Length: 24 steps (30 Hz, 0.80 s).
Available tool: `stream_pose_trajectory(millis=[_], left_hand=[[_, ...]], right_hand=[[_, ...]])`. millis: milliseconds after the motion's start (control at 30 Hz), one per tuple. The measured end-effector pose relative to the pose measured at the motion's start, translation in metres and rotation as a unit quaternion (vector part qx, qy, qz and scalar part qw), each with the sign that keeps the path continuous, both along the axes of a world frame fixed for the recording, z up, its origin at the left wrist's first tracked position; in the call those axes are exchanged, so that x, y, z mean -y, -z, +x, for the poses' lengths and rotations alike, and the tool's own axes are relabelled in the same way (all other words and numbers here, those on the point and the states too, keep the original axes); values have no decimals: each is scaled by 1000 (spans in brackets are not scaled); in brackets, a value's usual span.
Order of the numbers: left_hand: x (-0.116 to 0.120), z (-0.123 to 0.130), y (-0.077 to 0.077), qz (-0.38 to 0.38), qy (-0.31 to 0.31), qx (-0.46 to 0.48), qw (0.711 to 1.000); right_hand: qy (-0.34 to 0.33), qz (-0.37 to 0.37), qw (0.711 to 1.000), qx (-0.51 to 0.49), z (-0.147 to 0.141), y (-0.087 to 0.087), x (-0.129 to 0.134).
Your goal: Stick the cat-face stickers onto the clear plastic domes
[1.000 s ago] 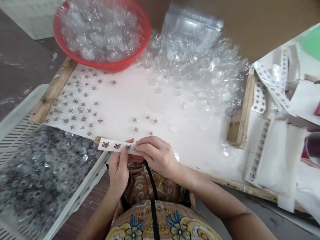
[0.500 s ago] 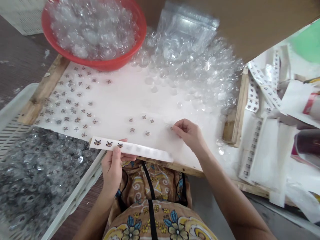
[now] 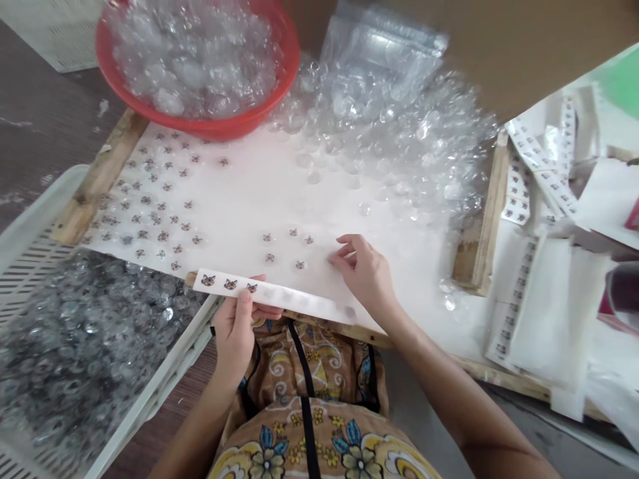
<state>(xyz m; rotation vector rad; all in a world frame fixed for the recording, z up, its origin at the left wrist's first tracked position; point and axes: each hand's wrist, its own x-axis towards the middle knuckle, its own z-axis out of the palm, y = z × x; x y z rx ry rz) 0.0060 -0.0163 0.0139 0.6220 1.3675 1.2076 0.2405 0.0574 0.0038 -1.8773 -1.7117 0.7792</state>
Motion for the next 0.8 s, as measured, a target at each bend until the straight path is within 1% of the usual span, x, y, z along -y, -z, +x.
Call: stream_pose_trajectory(millis=[100,167,200,267,333,367,500,600,700,733,767,800], left_hand=[[3,3,-1,-1,13,-2,1000],[4,4,-1,-1,26,-9,1000],[4,5,0,-2,33,-13,999],[4,6,1,4,41,-19,999],[4,6,2,13,46,-16,999],[4,5,3,18,52,-10,998],[3,2,6,21,82,25,996],[0,1,8,-1,73,58,996],[-3,-1,7,-22,50,80,995],[-3,-1,7,-24,45,82,995],[-4,-2,6,-24,43,81,995],[-5,-2,5,-23,46,80,995]], right_hand=[[-34,27,999,-3,-18,-15,2],[-71,47,995,-54,-35,-30,3],[-103,46,989,-94,-45,-37,4],[-182,38,969,-164,-64,-50,5],[-237,44,952,-190,-79,-56,5],[-247,56,950,-186,-84,-57,6],[-232,110,960,-115,-90,-46,12],[-247,135,955,-94,-89,-39,20],[-266,155,939,-151,-82,-40,21],[-255,155,938,-177,-76,-42,17],[-230,151,940,-202,-69,-43,12],[-190,142,946,-221,-59,-43,5]])
